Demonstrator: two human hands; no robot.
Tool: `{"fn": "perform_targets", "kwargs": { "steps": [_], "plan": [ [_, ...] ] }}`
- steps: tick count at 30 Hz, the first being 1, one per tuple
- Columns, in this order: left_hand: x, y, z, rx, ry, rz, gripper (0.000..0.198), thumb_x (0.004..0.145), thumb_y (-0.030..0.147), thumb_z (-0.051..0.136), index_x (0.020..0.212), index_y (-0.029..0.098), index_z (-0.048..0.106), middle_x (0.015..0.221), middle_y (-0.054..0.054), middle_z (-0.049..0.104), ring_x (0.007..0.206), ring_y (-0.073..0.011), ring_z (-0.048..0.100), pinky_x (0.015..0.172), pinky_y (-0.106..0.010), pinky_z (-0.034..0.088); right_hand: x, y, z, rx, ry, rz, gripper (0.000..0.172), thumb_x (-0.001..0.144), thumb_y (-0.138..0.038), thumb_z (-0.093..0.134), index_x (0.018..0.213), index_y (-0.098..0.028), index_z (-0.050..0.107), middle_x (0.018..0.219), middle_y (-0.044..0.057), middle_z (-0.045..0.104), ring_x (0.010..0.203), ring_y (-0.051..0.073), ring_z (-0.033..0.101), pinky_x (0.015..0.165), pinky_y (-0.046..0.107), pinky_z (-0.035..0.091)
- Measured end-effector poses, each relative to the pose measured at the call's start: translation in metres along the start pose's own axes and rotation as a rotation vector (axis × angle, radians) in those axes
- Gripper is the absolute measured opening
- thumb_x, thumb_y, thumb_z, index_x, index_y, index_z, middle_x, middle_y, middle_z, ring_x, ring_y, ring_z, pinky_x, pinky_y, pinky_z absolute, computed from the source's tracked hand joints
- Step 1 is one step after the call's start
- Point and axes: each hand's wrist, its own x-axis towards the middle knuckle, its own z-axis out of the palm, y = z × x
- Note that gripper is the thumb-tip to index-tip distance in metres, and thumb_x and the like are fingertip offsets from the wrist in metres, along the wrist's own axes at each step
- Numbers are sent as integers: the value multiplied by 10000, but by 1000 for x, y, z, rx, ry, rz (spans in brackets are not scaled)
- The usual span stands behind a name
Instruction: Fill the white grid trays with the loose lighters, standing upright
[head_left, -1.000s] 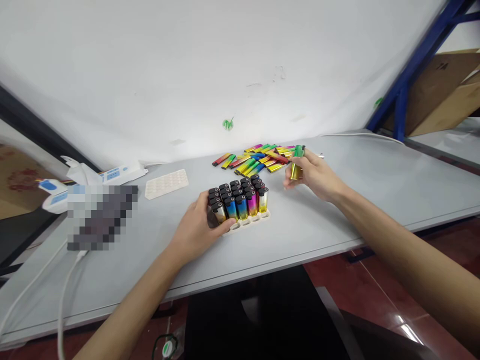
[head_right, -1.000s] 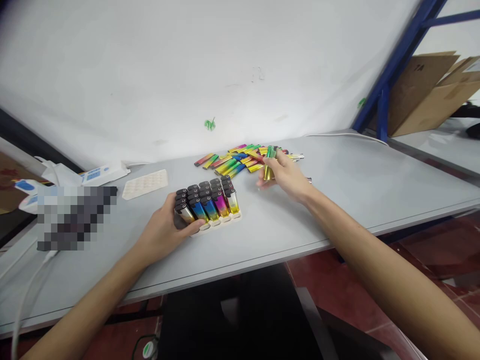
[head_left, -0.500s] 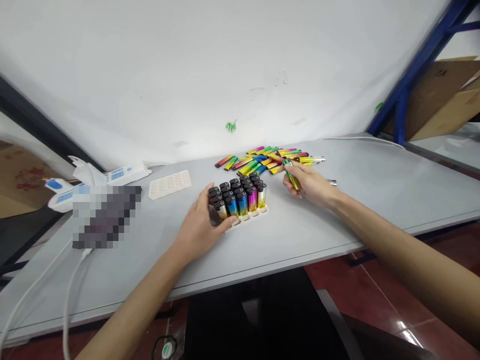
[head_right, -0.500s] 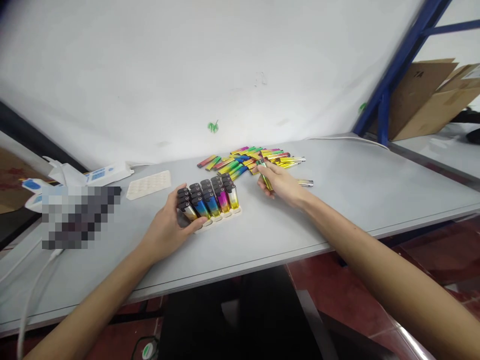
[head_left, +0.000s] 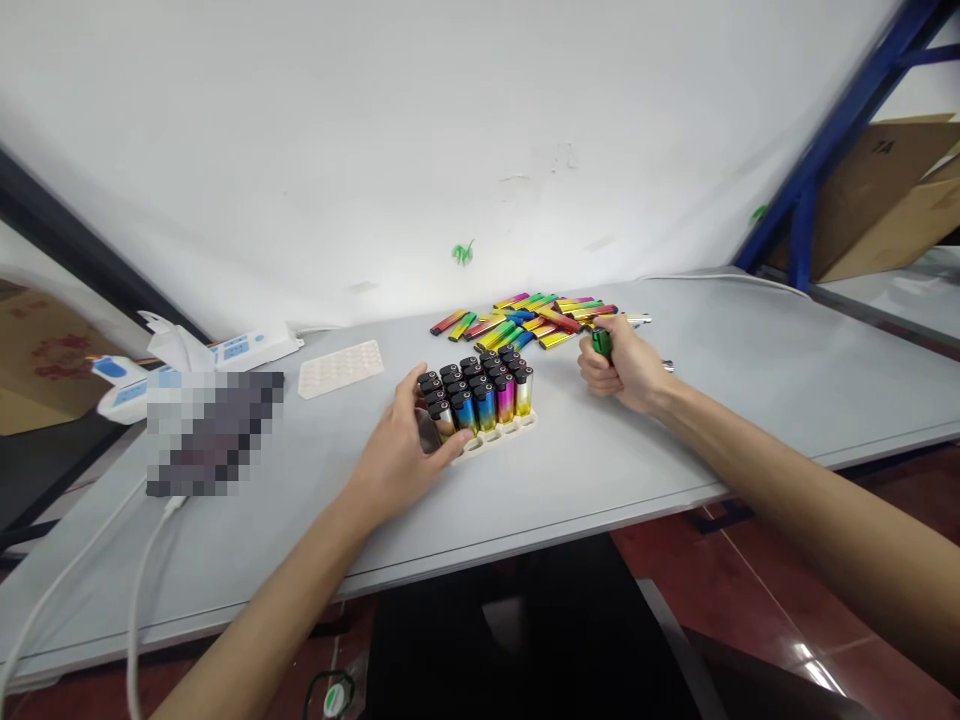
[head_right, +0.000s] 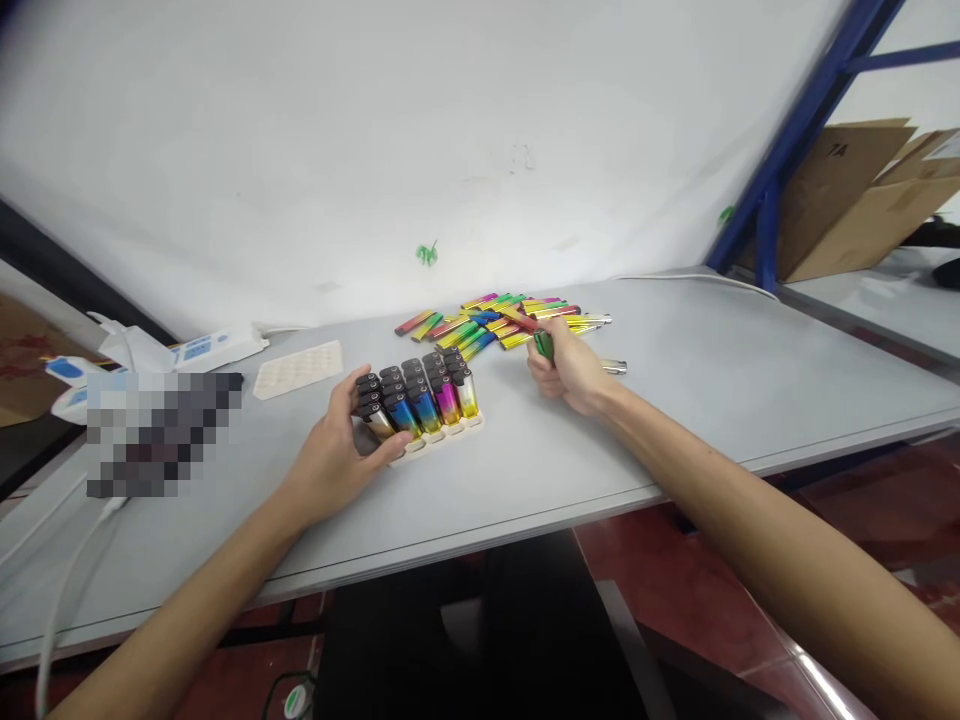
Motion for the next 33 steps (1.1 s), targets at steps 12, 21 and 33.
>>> {"fn": "perform_targets", "kwargs": {
  "steps": [12, 21, 33],
  "plan": [
    [1, -3, 1, 25, 14, -4, 940, 769, 557, 682, 1509, 217, 212, 1307, -152, 576, 1248, -330, 541, 1038, -511, 423, -1, -2, 1, -19, 26, -11, 616, 860, -730, 381, 520, -234, 249, 467, -68, 157, 412, 82, 89, 397, 260, 77],
    [1, -3, 1, 15, 17, 5, 906, 763, 557, 687, 1488, 223, 258, 1302, -146, 578, 1256, -333, 534, 1030, -512, 426, -1, -2, 1, -26, 36, -11, 570, 923, -627, 331, 519, -233, 244, 467, -60, 169, 398, 82, 96, 391, 257, 96],
    [-4, -1, -8, -201, -96, 143, 892, 803, 251, 595, 1514, 198, 59, 1462, -184, 391, 1353, -283, 428, 1140, -505, 336, -32, -13, 28, -520, -57, -539, 285, 821, -505, 697, 812, -226, 643, 893, 40, 616, 834, 180, 557, 729, 320, 451]
  ]
}}
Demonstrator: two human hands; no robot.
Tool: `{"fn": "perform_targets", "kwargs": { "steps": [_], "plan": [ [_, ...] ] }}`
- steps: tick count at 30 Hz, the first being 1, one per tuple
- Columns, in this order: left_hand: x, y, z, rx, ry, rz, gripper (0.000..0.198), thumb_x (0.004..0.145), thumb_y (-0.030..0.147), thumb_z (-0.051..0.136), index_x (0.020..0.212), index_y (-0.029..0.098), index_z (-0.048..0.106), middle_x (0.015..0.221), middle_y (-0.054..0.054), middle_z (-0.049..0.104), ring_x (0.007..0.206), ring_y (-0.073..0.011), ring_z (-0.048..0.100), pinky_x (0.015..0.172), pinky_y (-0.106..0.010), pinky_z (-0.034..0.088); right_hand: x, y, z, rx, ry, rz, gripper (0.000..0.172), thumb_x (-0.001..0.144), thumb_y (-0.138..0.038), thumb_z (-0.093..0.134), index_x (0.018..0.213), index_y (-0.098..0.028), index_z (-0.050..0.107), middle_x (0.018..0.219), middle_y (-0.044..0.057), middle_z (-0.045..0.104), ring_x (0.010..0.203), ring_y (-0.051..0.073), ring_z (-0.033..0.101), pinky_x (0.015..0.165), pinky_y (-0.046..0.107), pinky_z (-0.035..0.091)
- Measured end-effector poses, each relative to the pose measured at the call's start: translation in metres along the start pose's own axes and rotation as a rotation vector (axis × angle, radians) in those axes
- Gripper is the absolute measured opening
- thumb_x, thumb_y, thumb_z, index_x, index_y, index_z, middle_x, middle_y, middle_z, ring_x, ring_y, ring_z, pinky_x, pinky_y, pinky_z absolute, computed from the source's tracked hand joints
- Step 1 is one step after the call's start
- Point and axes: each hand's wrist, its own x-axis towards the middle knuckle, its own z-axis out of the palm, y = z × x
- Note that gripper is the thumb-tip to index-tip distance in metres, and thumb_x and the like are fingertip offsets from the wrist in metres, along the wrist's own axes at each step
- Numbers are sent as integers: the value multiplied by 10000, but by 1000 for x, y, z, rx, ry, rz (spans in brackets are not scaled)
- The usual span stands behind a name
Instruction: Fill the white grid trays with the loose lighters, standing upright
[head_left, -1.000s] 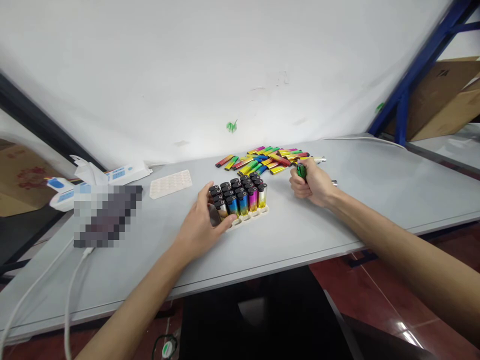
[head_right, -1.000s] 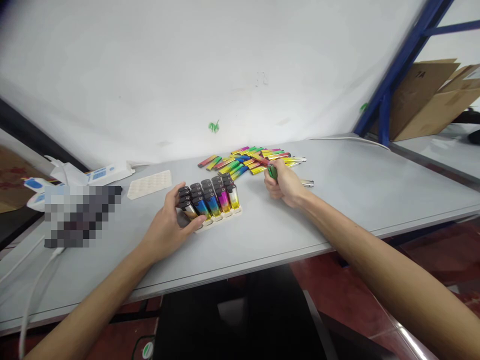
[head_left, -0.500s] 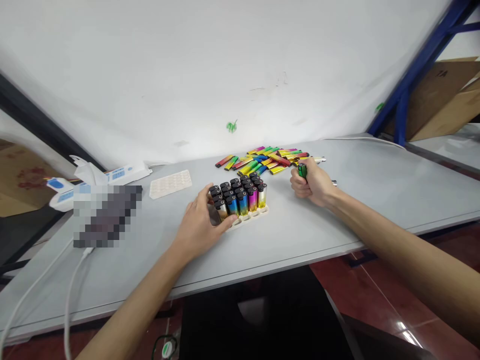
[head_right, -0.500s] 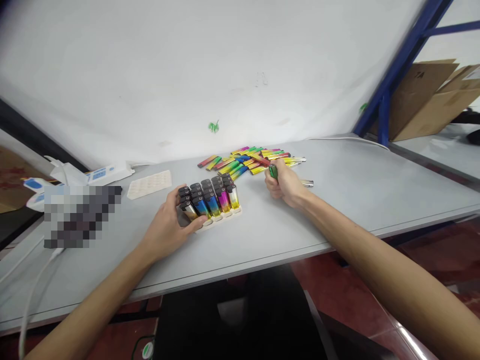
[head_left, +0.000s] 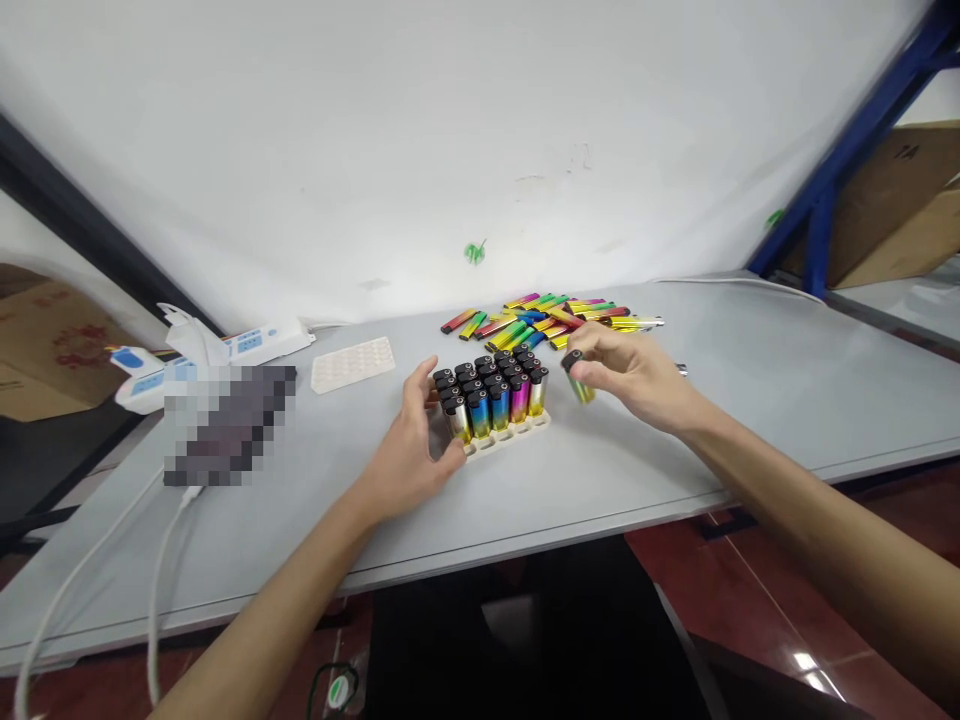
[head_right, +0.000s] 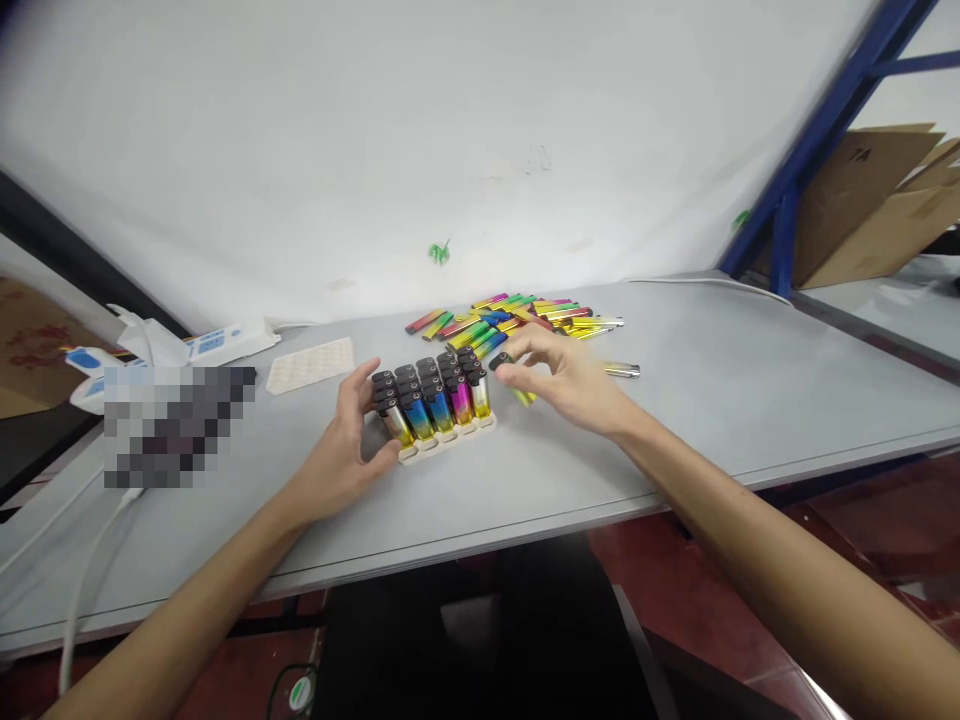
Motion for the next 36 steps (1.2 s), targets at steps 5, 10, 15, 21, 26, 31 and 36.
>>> {"fn": "perform_targets", "kwargs": {
  "steps": [5, 10, 15, 21, 26, 31, 36],
  "plan": [
    [0, -2, 1, -41, -41, 42, 947, 773, 154, 580, 1515, 231, -3, 1473, -170, 377, 1371, -279, 412, 1146, -500, 337, -2, -39, 22, -65, -139, -78, 210, 819, -414, 726, 890, -221, 681, 842, 35, 651, 723, 161, 569, 660, 315, 453],
    [0, 1, 0, -60, -92, 74, 1005, 736, 100, 567, 1516, 248, -48, 1498, -172, 356, 1368, -293, 427, 1115, -490, 392, 2, -55, 53, -283, -198, -208, 204, 832, -366, 723, 971, -226, 670, 874, 30, 693, 730, 162, 631, 659, 292, 494],
    [-3, -1, -2, -29, -118, 72, 1069, 743, 144, 615, 1533, 250, -98, 1501, -170, 367, 1362, -322, 439, 1110, -513, 398, 0, -47, 77, -449, -187, -309, 150, 878, -312, 680, 997, -232, 636, 939, 31, 702, 738, 152, 640, 677, 284, 500],
    [-3, -5, 1, -71, -83, 61, 1054, 810, 363, 680, 1535, 260, -78, 1468, -162, 407, 1336, -308, 473, 1091, -487, 423, -2, -45, 82, -532, -153, -309, 154, 875, -312, 679, 979, -244, 587, 860, 16, 687, 714, 156, 635, 625, 269, 458],
    [-1, -4, 4, -64, -54, -1, 1026, 819, 428, 675, 1533, 197, -24, 1383, -171, 498, 1257, -298, 540, 1040, -478, 461, -2, -48, 84, -540, -149, -283, 159, 873, -328, 680, 898, -236, 552, 841, 7, 681, 674, 141, 623, 574, 253, 406],
    [-1, -4, 5, -63, -33, -11, 995, 829, 468, 669, 1534, 220, 13, 1376, -167, 507, 1250, -302, 545, 1026, -488, 465, -2, -48, 82, -472, -142, -268, 151, 884, -347, 664, 887, -237, 562, 849, 2, 694, 675, 136, 623, 605, 256, 427],
    [-1, -3, 6, -44, -10, 6, 993, 823, 485, 674, 1532, 217, 32, 1410, -178, 469, 1293, -315, 508, 1049, -490, 446, -1, -50, 79, -411, -133, -232, 122, 881, -330, 672, 883, -231, 601, 810, -7, 716, 660, 132, 634, 619, 250, 449]
  ]
}}
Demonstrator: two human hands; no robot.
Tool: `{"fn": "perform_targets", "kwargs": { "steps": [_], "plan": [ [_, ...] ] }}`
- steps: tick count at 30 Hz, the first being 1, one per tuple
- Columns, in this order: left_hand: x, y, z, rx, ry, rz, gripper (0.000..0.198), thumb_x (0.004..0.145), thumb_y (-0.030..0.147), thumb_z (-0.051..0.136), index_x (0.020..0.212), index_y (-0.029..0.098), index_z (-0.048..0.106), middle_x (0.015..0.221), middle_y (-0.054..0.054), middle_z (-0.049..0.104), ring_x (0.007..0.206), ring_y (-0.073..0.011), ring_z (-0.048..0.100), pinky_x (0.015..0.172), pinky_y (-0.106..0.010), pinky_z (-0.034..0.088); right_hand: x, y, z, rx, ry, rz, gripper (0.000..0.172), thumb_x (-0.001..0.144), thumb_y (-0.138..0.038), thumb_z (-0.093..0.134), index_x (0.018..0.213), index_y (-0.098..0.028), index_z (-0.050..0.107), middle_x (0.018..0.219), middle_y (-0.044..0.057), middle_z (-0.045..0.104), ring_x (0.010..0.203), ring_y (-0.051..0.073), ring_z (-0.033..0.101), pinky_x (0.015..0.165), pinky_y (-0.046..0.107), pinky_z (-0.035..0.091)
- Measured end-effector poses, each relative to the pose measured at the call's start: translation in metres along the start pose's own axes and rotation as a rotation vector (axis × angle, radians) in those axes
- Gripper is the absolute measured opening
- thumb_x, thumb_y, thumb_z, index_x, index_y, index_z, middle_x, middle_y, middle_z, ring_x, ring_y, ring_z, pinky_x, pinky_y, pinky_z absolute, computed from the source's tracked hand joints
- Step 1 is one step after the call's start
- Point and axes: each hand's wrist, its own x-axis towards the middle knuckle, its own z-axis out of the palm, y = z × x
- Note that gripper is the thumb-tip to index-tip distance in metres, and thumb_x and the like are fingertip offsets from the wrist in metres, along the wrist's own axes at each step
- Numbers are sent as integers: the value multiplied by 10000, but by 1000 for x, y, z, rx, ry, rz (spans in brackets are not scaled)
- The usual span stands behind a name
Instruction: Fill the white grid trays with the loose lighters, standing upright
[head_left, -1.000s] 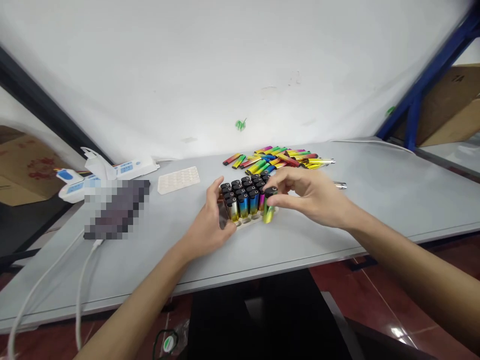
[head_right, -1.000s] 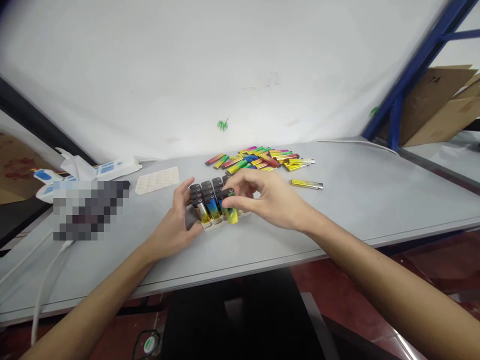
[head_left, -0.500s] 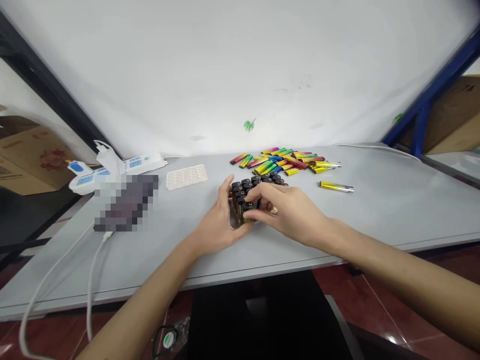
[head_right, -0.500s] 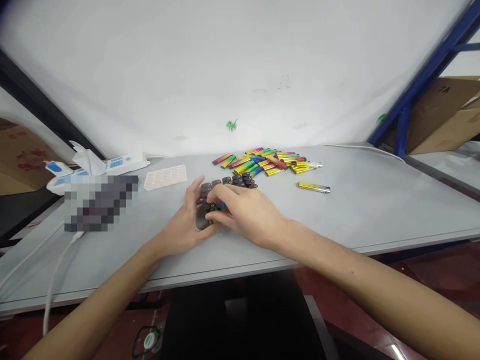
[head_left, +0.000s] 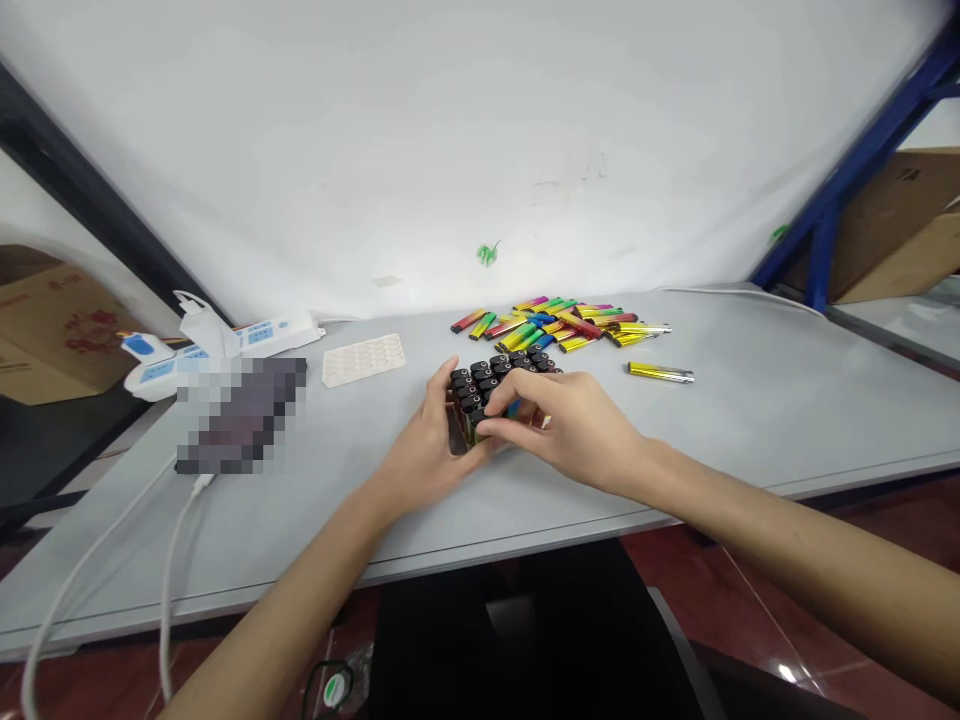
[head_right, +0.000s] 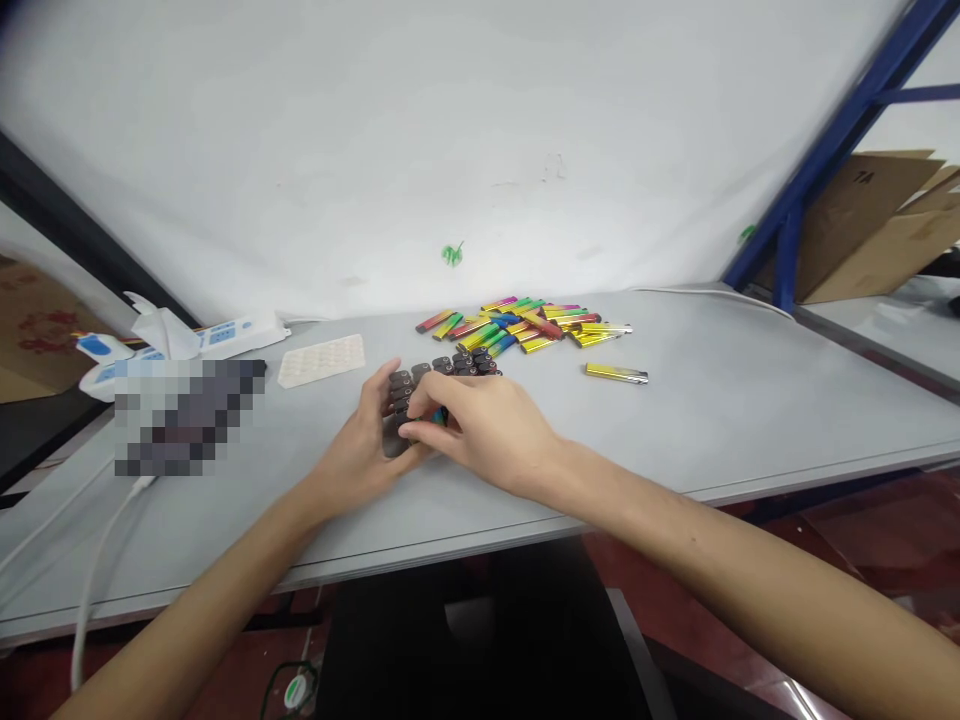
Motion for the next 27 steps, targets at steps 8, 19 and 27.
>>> {"fn": "perform_targets", "kwargs": {
  "steps": [8, 19, 27],
  "plan": [
    [0, -3, 0, 20, -4, -14, 1022, 819, 424, 673, 1550, 200, -7, 1461, -188, 442, 1321, -338, 480, 1083, -526, 407, -16, 8, 4, -63, -18, -111, 82, 914, -287, 624, 910, -209, 649, 741, -22, 715, 607, 105, 632, 576, 219, 444],
    [1, -6, 3, 57, 72, 38, 1044, 834, 439, 686, 1549, 346, -69, 1587, -119, 270, 1400, -305, 405, 1110, -489, 401, -76, 115, -93, -613, 127, 424, 258, 912, -444, 548, 941, -222, 675, 965, 59, 735, 842, 238, 667, 728, 339, 466],
    [-2, -4, 0, 101, 59, 128, 945, 870, 342, 635, 1556, 316, -15, 1614, -117, 205, 1391, -295, 408, 1117, -483, 408, -117, 170, -120, -726, -34, 630, 431, 919, -521, 491, 1147, -191, 648, 1181, 150, 614, 1117, 316, 537, 963, 408, 393]
  ]
}}
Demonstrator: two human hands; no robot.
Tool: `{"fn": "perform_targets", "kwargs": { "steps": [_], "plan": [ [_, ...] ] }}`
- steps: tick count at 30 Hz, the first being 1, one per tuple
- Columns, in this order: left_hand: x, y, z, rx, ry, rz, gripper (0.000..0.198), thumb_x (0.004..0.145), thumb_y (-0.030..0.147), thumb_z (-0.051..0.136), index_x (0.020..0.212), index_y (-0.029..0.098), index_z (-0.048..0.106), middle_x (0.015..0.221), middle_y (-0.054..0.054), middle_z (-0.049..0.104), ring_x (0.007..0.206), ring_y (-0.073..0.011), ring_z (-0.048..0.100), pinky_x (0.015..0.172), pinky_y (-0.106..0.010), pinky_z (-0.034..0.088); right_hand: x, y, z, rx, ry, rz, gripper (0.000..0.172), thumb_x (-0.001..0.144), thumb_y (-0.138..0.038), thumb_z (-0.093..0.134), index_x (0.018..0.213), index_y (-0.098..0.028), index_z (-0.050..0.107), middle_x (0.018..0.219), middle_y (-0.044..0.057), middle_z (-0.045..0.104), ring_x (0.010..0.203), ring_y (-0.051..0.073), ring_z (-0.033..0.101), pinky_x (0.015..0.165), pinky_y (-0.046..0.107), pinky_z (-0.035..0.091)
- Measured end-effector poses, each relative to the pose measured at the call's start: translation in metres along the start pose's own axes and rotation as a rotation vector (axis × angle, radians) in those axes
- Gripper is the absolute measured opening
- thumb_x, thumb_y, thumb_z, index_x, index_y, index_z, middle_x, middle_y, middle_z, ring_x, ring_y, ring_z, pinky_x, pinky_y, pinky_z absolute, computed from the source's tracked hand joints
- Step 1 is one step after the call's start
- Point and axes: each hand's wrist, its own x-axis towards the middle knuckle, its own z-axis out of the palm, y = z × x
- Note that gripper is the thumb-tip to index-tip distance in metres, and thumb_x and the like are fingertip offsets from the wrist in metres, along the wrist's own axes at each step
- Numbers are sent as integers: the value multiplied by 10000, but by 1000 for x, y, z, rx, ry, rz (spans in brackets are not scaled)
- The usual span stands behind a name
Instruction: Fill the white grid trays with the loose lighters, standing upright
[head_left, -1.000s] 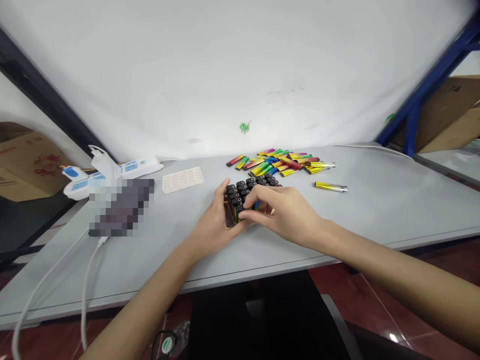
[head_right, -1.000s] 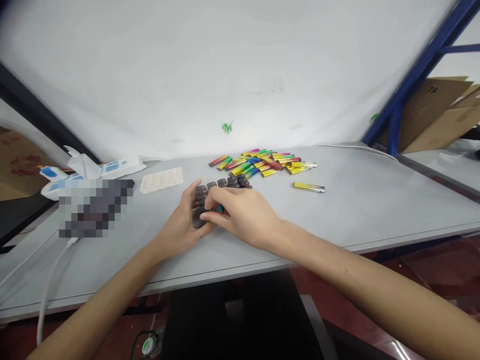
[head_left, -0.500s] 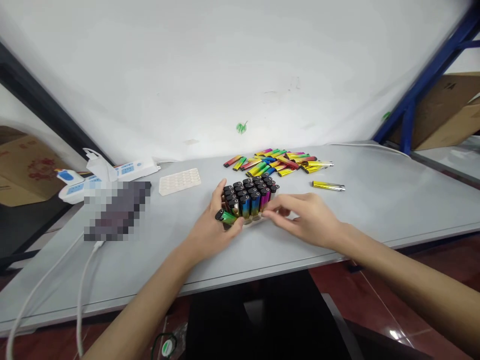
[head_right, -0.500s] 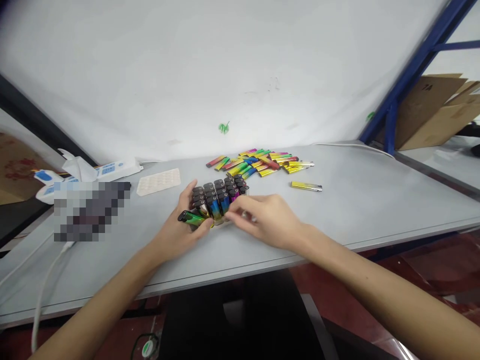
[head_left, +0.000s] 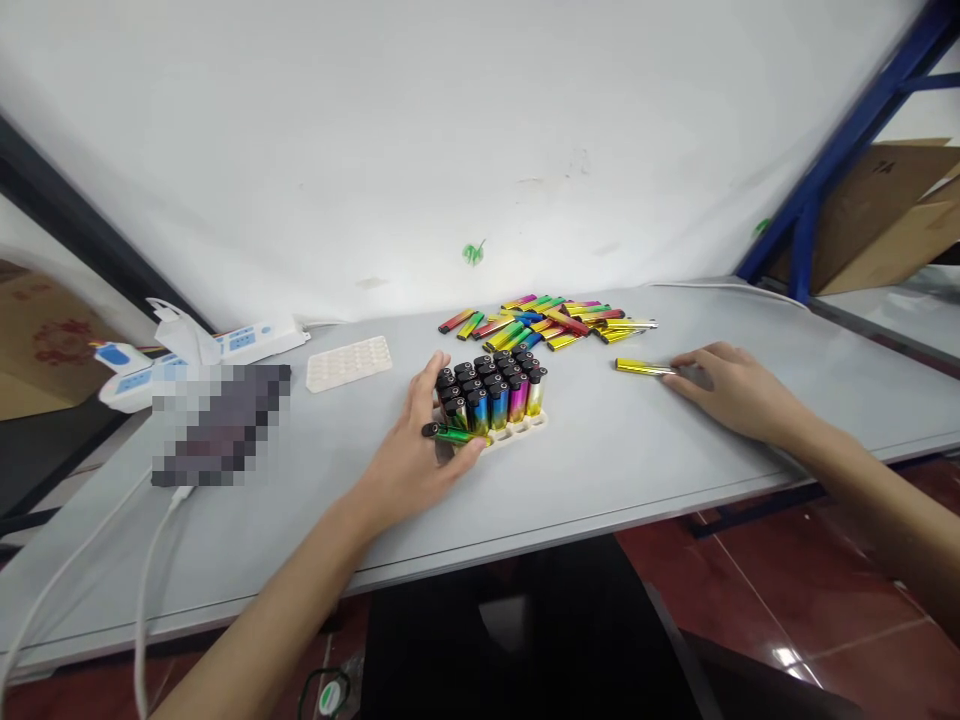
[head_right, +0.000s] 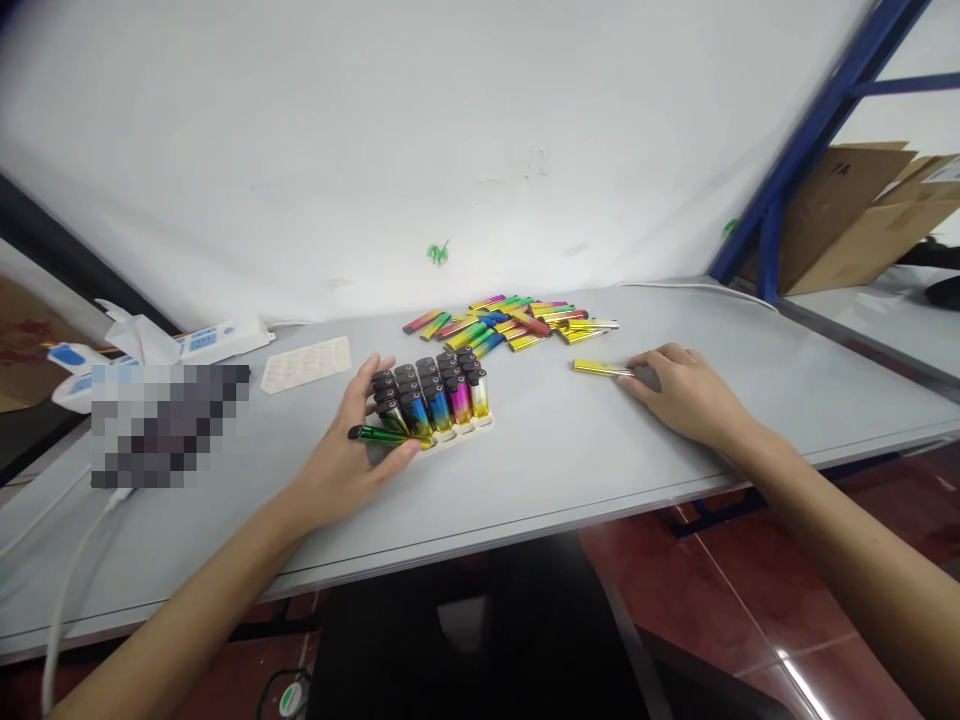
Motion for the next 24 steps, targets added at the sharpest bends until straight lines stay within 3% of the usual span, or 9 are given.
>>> {"fn": "perform_targets", "kwargs": {
  "steps": [5, 8, 11, 14, 16, 18, 20, 22, 24],
  "plan": [
    [0, 0, -2, -12, -7, -5, 878, 892, 296, 587, 1550, 308, 5, 1625, -100, 175, 1437, -297, 333, 1160, -502, 350, 4, -7, 2, 99, 40, -15, 306, 895, -478, 562, 986, -204, 662, 1019, 127, 651, 984, 270, 584, 848, 375, 429],
    [0, -1, -2, 4, -38, -46, 862, 917, 328, 556, 1546, 313, -32, 1625, -100, 165, 1454, -301, 302, 1179, -522, 309, 4, -15, 0, 278, 31, 95, 298, 804, -500, 681, 919, -229, 638, 909, 81, 679, 833, 235, 602, 744, 363, 436],
    [1, -1, -1, 18, -71, -67, 848, 942, 359, 517, 1543, 319, -80, 1631, -95, 128, 1477, -291, 258, 1202, -517, 263, 4, -30, -3, 640, 22, 167, 335, 772, -525, 715, 923, -245, 611, 895, 46, 693, 786, 197, 610, 731, 342, 446],
    [2, -1, 1, 47, -100, -63, 834, 957, 380, 489, 1538, 314, -105, 1634, -92, 86, 1498, -279, 199, 1221, -504, 222, 12, -53, -9, 1140, 61, 105, 328, 817, -523, 677, 898, -244, 524, 933, 46, 699, 863, 192, 651, 819, 357, 486],
    [2, 0, 2, 83, -97, -43, 831, 959, 381, 484, 1535, 305, -111, 1629, -99, 91, 1504, -279, 172, 1227, -506, 203, 23, -73, -15, 1374, 90, 92, 350, 830, -532, 659, 945, -264, 465, 835, 9, 674, 766, 187, 662, 745, 375, 528],
    [2, 2, 3, 124, -90, -20, 838, 958, 375, 486, 1529, 302, -122, 1624, -108, 103, 1504, -283, 161, 1226, -515, 200, 36, -94, -20, 1465, 136, 76, 320, 876, -541, 595, 1006, -294, 440, 698, -52, 568, 574, 149, 590, 561, 313, 503],
    [2, 3, 3, 156, -89, -7, 846, 956, 364, 486, 1524, 301, -139, 1623, -116, 100, 1504, -289, 154, 1220, -524, 213, 49, -114, -22, 1517, 156, 56, 271, 915, -530, 543, 1046, -314, 446, 628, -79, 444, 436, 103, 431, 409, 227, 350],
    [1, 3, 3, 173, -81, -1, 850, 954, 355, 492, 1523, 299, -137, 1621, -129, 95, 1500, -298, 160, 1204, -535, 247, 59, -130, -18, 1520, 130, 64, 233, 938, -492, 515, 1060, -294, 501, 621, -68, 410, 417, 84, 346, 373, 211, 258],
    [1, 1, 3, 177, -40, 33, 881, 941, 352, 526, 1525, 290, -131, 1618, -150, 92, 1494, -311, 172, 1171, -544, 309, 63, -140, -11, 1466, 94, 74, 213, 928, -449, 542, 978, -242, 551, 646, -42, 452, 445, 81, 365, 373, 216, 282]
  ]
}}
